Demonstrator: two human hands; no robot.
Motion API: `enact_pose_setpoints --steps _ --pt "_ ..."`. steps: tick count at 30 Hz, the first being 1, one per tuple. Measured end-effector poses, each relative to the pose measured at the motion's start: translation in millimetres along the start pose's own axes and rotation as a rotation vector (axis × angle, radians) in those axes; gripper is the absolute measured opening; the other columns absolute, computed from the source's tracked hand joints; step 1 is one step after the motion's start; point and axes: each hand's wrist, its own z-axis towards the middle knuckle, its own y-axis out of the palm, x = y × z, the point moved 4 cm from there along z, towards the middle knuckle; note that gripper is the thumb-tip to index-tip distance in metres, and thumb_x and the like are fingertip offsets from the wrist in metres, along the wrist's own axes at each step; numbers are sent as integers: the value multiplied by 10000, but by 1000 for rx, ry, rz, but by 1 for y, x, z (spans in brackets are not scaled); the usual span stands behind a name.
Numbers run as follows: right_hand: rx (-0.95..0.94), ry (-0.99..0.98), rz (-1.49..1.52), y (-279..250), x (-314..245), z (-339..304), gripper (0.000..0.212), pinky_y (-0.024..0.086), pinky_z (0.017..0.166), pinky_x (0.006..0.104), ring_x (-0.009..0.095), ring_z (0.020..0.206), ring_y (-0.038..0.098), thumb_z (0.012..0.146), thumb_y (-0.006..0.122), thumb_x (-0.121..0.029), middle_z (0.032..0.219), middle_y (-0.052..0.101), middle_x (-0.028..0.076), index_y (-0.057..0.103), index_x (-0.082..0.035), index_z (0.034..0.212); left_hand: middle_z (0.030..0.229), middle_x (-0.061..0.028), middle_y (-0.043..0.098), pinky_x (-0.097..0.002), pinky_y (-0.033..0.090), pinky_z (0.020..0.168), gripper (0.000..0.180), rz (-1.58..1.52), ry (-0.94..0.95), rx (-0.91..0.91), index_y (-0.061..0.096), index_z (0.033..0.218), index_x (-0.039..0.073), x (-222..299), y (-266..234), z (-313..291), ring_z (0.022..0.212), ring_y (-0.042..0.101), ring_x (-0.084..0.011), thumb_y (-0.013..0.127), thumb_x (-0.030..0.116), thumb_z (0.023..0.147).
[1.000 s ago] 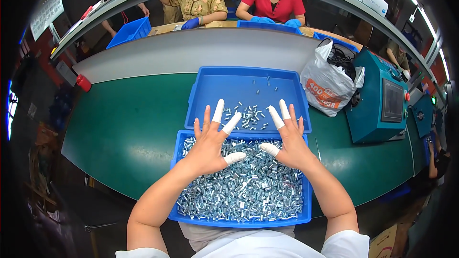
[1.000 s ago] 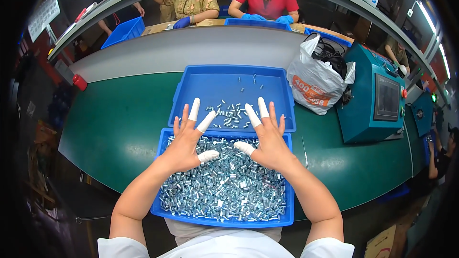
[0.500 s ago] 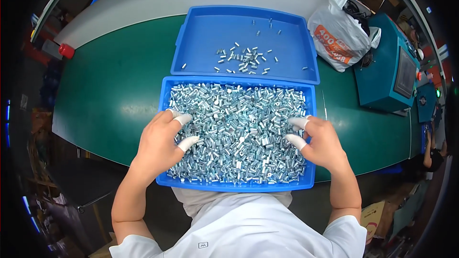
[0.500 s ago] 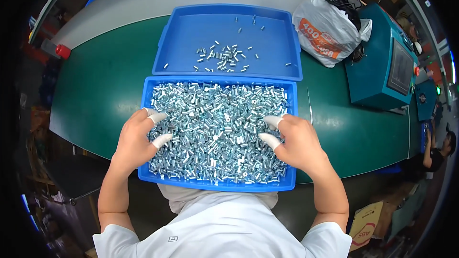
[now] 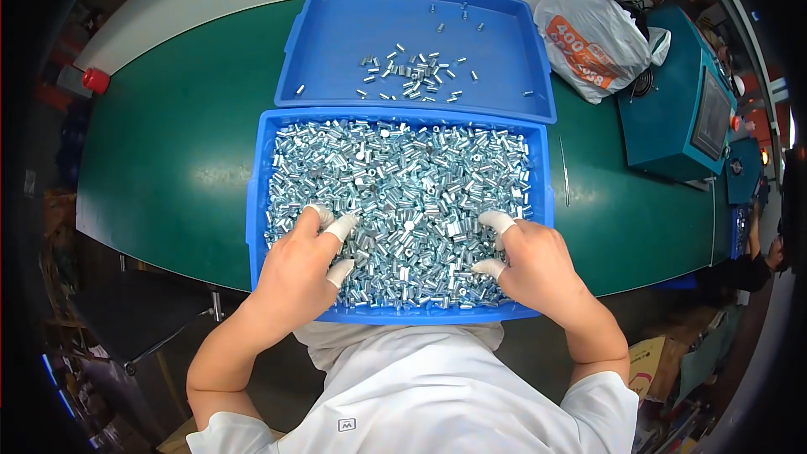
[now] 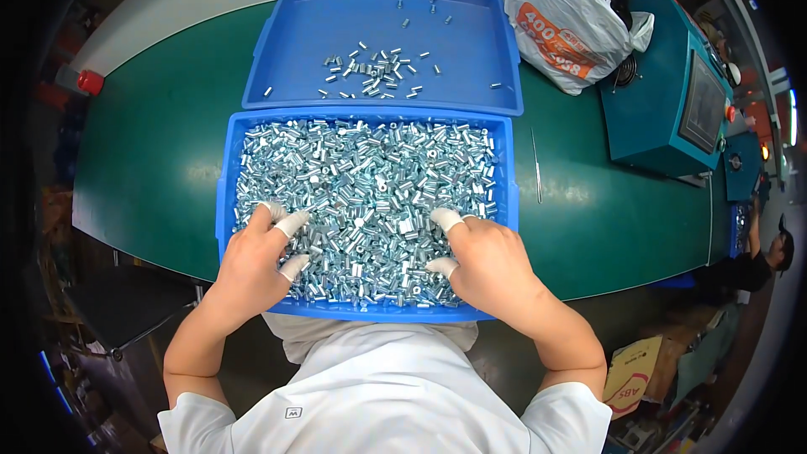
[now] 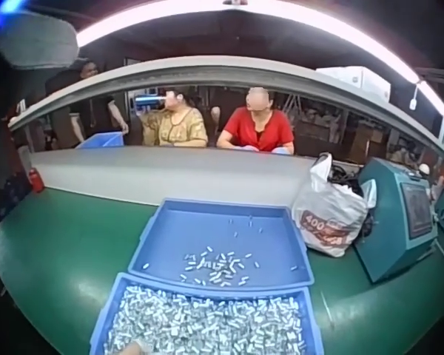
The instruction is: The recorder is assembling and sorting small metal pins into pairs or sets within a blue plastic tray.
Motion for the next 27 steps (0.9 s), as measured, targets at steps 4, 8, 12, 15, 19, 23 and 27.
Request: enact_pose_setpoints --steps 4,8,12,15,19,23,27 --pt "-17 -72 30 -1 -2 10 551 518 631 444 343 712 666 749 869 -176 765 664 120 648 -68 1242 1079 -177 577 -455 565 689 481 -101 12 -26 654 1227 -4 1 8 20 797 675 -359 798 42 770" --pt "-32 -103 103 -3 -5 22 496 511 610 428 320 656 651 745 868 -142 704 644 110 692 -54 1200 1042 -161 595 -464 564 665 403 -112 81 10 678 1173 9 9 16 35 745 675 -365 766 24 780" --pt "-21 -159 179 3 -8 36 447 504 611 426 314 643 648 751 866 -137 683 643 108 713 -37 1159 985 -122 597 -373 548 604 379 -85 182 98 702 1117 22 10 20 57 677 664 -255 776 -34 750" --pt "0 -220 211 -1 -19 52 398 507 610 430 325 654 654 762 855 -124 691 653 118 724 -26 1125 945 -125 609 -398 543 628 363 -124 168 93 707 1102 28 14 22 79 686 659 -285 785 -11 749" --pt "55 -214 158 3 -8 76 279 511 610 426 318 656 660 792 835 -124 737 665 127 744 -25 1037 899 -126 630 -429 534 655 339 -70 194 91 724 1103 36 12 27 101 723 660 -313 782 34 769" --pt "183 -289 134 3 -6 85 245 507 602 420 306 654 654 802 830 -128 765 667 115 748 -50 1019 872 -124 652 -440 539 677 320 -26 178 127 739 1080 58 11 29 106 768 670 -332 804 74 768" --pt "140 -285 163 3 -2 89 223 505 609 424 312 661 646 799 828 -123 794 664 113 752 -57 998 893 -118 649 -457 544 712 304 -55 144 63 741 1080 74 13 20 101 818 675 -338 802 111 785"
